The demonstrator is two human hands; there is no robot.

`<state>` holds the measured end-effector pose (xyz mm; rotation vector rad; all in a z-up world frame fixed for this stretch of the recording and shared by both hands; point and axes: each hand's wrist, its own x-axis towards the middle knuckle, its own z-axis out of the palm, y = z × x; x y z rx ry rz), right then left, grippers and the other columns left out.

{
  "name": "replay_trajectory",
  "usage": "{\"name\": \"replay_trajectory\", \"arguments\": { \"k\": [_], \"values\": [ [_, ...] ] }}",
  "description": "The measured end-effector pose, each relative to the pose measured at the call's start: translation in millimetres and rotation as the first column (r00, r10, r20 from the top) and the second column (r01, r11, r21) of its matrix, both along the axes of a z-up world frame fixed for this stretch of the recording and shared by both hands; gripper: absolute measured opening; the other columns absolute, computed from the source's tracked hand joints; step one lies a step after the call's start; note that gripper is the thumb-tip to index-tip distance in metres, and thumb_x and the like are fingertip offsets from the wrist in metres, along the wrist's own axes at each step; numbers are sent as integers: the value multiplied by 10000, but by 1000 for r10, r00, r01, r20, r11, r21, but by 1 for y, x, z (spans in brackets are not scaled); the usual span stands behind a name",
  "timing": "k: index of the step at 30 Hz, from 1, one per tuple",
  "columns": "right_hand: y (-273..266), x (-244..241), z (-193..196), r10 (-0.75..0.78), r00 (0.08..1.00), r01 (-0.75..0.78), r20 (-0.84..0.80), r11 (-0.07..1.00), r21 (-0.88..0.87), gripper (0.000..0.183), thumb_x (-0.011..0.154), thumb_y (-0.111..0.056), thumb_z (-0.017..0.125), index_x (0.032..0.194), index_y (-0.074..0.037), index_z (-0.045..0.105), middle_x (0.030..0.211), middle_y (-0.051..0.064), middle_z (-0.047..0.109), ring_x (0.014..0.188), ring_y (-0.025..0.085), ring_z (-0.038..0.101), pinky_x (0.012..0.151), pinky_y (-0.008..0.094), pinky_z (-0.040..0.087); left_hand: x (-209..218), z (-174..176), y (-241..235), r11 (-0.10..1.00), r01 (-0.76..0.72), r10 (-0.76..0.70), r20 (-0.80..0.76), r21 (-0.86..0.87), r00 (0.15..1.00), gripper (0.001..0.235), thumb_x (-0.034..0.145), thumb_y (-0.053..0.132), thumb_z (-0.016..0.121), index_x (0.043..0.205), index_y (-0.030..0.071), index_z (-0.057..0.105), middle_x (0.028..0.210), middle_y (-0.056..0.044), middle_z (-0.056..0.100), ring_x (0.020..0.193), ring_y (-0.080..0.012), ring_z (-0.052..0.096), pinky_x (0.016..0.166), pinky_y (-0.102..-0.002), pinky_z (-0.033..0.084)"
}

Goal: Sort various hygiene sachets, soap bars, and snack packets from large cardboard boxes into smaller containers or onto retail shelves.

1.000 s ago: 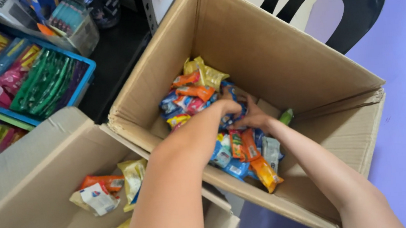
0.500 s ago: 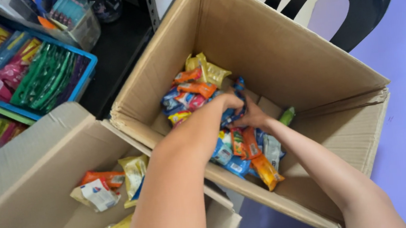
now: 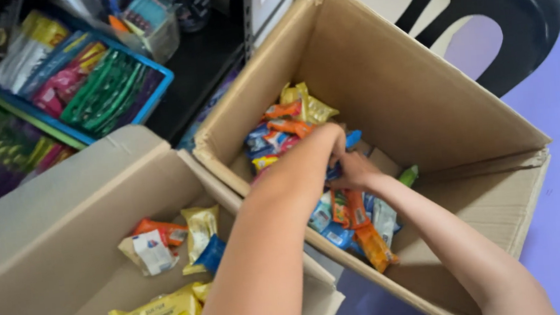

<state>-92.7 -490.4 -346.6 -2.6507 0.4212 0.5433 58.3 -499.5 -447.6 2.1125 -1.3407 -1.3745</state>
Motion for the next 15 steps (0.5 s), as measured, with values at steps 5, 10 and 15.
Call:
{"name": "replay_trajectory", "arguments": {
  "k": [5, 10, 15],
  "values": [
    [4, 4, 24, 133, 975, -147, -176, 986, -72, 742, 630, -532, 898, 1198, -131, 640, 1131, 208, 714, 1080, 393, 686, 952, 487, 535, 0, 35, -3, 988, 14, 2, 104, -151, 995, 435, 470, 47, 863, 899, 44, 787, 1044, -169, 767, 978, -295, 730, 819, -420, 603],
    [22, 18, 73, 68, 979, -109, -194, 971, -211, 771, 686, -547, 861, 1292, -164, 577, 1114, 188, 721, 1059, 393, 691, 904, 515, 548, 8, 55, -21, 957, 55, 12, 230, -285, 973, 460, 423, 48, 896, 867, 65, 779, 1025, -162, 761, 993, -300, 725, 818, -421, 602],
    [1, 42, 95, 106, 994, -104, -11, 955, -276, 752, 604, -544, 884, 1219, -192, 631, 1033, 159, 751, 991, 346, 724, 877, 475, 572, 40, 154, 2, 910, 79, 79, 359, -406, 930, 488, 375, 49, 929, 835, 86, 772, 1005, -155, 755, 1009, -306, 721, 818, -423, 602]
  ]
}}
